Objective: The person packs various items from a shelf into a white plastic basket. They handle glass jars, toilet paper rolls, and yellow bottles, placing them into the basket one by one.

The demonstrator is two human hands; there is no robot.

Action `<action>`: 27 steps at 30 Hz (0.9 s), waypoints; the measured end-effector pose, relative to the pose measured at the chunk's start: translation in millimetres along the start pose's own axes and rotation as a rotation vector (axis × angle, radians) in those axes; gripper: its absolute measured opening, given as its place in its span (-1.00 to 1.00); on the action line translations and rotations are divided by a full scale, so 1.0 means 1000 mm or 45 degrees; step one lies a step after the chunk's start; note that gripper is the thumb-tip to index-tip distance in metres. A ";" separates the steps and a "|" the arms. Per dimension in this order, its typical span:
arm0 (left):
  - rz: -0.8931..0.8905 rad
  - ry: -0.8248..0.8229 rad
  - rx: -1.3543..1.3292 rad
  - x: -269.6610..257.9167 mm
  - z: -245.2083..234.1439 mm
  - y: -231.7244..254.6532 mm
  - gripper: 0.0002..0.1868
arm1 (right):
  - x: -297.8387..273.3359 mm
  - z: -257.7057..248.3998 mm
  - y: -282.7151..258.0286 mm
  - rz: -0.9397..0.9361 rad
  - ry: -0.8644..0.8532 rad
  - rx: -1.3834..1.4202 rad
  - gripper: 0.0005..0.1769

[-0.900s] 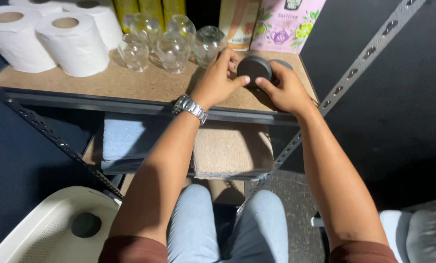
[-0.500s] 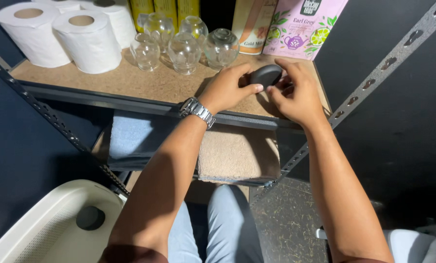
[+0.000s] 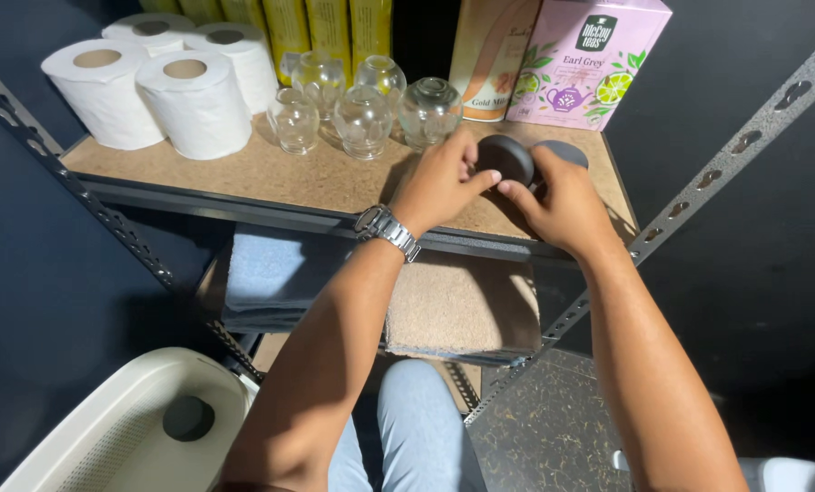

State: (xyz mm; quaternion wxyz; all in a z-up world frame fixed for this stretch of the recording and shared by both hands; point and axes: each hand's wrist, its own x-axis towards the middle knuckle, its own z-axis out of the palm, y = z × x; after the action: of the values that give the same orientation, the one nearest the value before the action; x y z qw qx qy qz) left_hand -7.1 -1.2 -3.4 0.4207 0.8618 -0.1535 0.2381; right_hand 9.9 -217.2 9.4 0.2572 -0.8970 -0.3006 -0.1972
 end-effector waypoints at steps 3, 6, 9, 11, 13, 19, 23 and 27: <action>-0.008 -0.012 0.075 0.004 0.003 -0.007 -0.32 | 0.002 -0.002 -0.002 0.001 0.064 0.046 -0.55; -0.001 -0.134 0.152 -0.020 -0.027 0.041 -0.44 | 0.001 0.002 0.007 -0.073 0.049 0.033 -0.51; 0.112 -0.174 0.171 -0.009 -0.010 0.012 -0.52 | 0.001 0.007 0.010 -0.116 0.035 0.090 -0.53; 0.103 -0.075 0.249 0.006 0.014 -0.009 -0.53 | -0.001 0.005 0.015 -0.204 0.012 0.117 -0.55; 0.089 0.019 0.336 0.002 0.022 -0.015 -0.54 | -0.010 0.004 0.015 -0.293 -0.009 0.153 -0.57; 0.139 0.208 0.461 -0.138 -0.062 0.050 -0.41 | -0.067 0.015 -0.049 -0.404 0.159 0.608 -0.48; 0.136 0.344 0.188 -0.238 -0.112 0.044 -0.50 | -0.108 0.078 -0.116 -0.330 0.122 0.846 -0.45; -0.157 0.643 0.044 -0.328 -0.115 -0.017 -0.53 | -0.155 0.236 -0.166 -0.062 0.009 1.132 -0.59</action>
State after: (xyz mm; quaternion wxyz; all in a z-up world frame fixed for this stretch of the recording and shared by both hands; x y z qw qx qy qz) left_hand -306.6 121.6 -130.5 0.4447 0.7899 0.0131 0.4221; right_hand -165.0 -33.9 -199.1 0.6140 -0.6913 -0.3766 -0.0578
